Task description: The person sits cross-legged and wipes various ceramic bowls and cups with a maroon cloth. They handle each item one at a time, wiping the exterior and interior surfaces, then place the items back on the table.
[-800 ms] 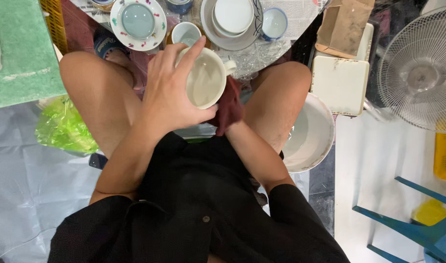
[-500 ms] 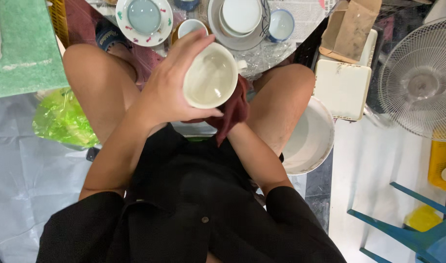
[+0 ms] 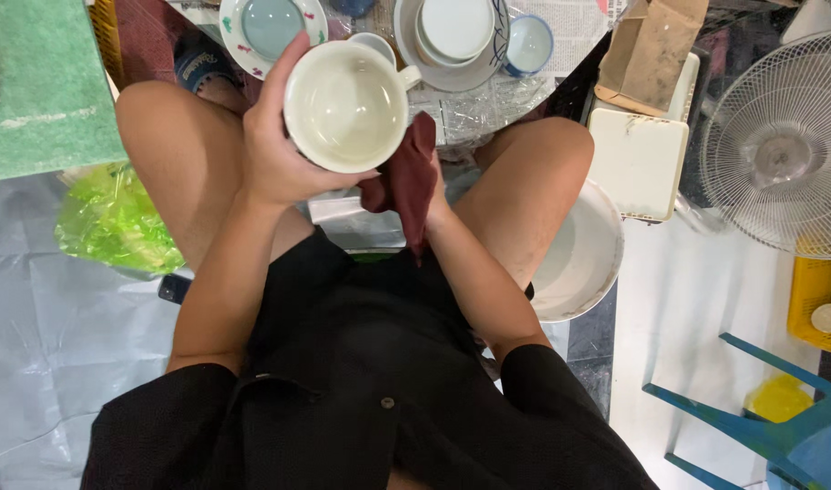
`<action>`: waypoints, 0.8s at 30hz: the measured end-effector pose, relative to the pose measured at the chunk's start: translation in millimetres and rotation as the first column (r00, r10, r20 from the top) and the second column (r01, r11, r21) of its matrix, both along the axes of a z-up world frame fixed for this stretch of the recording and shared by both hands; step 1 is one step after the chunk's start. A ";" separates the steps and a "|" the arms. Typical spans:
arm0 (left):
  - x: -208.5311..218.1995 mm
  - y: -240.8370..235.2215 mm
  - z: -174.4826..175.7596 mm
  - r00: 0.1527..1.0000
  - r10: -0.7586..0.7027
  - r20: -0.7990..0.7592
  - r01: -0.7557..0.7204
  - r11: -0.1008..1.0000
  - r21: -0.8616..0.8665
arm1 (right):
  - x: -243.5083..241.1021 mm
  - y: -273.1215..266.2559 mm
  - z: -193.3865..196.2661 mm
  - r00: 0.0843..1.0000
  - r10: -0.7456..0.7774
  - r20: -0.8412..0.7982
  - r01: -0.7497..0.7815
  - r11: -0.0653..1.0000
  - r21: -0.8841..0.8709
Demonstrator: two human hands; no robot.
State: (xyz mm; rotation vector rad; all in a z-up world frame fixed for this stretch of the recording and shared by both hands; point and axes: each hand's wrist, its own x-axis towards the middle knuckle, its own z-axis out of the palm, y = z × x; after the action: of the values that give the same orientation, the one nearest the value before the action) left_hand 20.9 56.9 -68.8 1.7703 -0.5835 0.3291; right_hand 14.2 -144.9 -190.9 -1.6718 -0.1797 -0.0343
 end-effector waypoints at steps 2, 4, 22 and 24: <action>-0.2 3.7 -7.2 0.999 0.025 0.032 -0.024 0.999 -0.030 | -11.4 -13.4 -5.9 0.997 0.083 -0.001 -0.081 0.972 0.220; 2.0 6.9 -15.4 0.995 0.049 0.085 -0.045 0.998 -0.048 | -9.4 -30.3 0.2 0.987 0.061 -0.146 -0.032 0.981 0.190; -10.5 21.2 -56.1 0.958 -0.078 0.278 0.045 0.991 0.124 | 28.5 15.7 163.0 0.919 0.390 0.059 -0.261 0.713 -0.651; -10.2 15.7 -53.5 0.929 -0.119 0.352 0.112 0.993 0.041 | 30.7 11.5 157.8 0.930 0.368 0.015 -0.291 0.760 -0.581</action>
State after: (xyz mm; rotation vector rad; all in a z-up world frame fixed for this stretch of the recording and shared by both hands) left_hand 10.7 72.6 -122.3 1.6975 -0.9466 0.5682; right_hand 44.9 -133.4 -33.2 -2.2190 -0.6379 0.2013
